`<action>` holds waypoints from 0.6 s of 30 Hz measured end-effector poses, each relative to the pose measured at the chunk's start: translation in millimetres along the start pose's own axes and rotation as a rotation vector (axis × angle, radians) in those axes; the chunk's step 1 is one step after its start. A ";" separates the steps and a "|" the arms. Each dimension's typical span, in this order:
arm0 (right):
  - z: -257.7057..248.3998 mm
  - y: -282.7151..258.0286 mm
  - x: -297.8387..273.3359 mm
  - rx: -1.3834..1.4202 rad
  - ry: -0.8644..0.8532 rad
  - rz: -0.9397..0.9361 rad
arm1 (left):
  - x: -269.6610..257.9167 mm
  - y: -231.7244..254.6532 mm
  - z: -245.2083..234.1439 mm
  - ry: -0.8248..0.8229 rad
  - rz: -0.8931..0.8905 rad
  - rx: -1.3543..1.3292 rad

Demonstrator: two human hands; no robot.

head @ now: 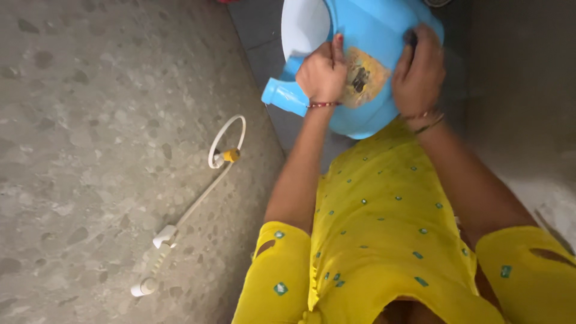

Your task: The person scrubs the exterior of a blue plastic container with a dark scouring pad, rotating it to clean different sides. After scrubbing, the person uses a handheld shower head to rinse the container with water.

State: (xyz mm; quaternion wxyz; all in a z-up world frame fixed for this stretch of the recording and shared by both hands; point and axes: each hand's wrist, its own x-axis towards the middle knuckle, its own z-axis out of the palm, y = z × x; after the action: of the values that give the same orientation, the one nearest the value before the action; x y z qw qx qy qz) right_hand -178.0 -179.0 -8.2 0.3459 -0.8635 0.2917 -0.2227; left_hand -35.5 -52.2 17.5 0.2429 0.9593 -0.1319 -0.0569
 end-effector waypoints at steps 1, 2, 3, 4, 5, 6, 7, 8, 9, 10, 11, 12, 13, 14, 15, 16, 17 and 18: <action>-3.4 -5.5 -9.6 -0.017 0.001 -0.022 | 0.4 1.2 3.2 -0.042 0.000 0.005; -6.8 -11.9 -17.1 -0.034 0.003 -0.045 | 0.8 2.1 5.7 -0.085 0.000 0.010; -8.5 -16.5 -17.4 -0.051 0.007 -0.067 | 2.7 1.9 6.7 -0.127 0.004 0.016; -9.3 -19.0 -12.5 -0.037 -0.003 -0.110 | 7.6 1.3 8.2 -0.131 -0.002 -0.026; -12.1 -23.6 -12.7 -0.019 -0.026 -0.144 | 6.4 -2.6 6.8 -0.146 -0.018 -0.059; -14.3 -28.8 -12.1 -0.002 -0.048 -0.177 | 3.9 -6.0 5.8 -0.159 -0.035 -0.093; -11.9 -34.6 -5.9 -0.001 -0.090 -0.228 | 6.7 -8.0 6.5 -0.188 -0.051 -0.130; -7.7 -41.0 1.3 0.000 -0.131 -0.278 | 9.6 -9.8 7.2 -0.216 -0.067 -0.168; -4.4 -46.1 7.9 0.001 -0.172 -0.327 | 10.9 -10.3 8.6 -0.245 -0.082 -0.204; -0.3 -49.3 16.4 0.006 -0.182 -0.339 | 11.8 -10.5 10.3 -0.231 -0.101 -0.211; 4.1 -53.5 22.3 0.011 -0.194 -0.350 | 10.3 -11.6 10.7 -0.217 -0.121 -0.217; 6.1 -57.9 24.5 0.017 -0.205 -0.360 | 8.0 -12.7 10.6 -0.204 -0.142 -0.222; 10.1 -60.1 31.4 0.050 -0.197 -0.347 | 10.9 -12.5 11.7 -0.199 -0.120 -0.254; 14.4 -60.9 38.9 0.084 -0.189 -0.333 | 12.1 -12.7 11.9 -0.195 -0.097 -0.286; 14.4 -61.8 39.2 0.117 -0.193 -0.309 | 6.9 -14.3 10.5 -0.202 -0.085 -0.315; 16.7 -61.6 41.4 0.153 -0.160 -0.284 | 4.9 -16.6 9.7 -0.210 -0.084 -0.316; 22.7 -58.9 50.6 0.189 -0.128 -0.268 | 6.3 -18.1 10.8 -0.209 -0.083 -0.322; 29.4 -56.2 61.0 0.224 -0.095 -0.253 | 8.1 -19.6 12.2 -0.209 -0.082 -0.328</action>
State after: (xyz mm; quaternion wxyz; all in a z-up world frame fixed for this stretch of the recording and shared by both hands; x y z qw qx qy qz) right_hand -96.6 -172.2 24.4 0.4226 -0.8589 0.1374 -0.2546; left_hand -25.4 -43.4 -3.0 0.3786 0.9003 -0.1061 -0.1866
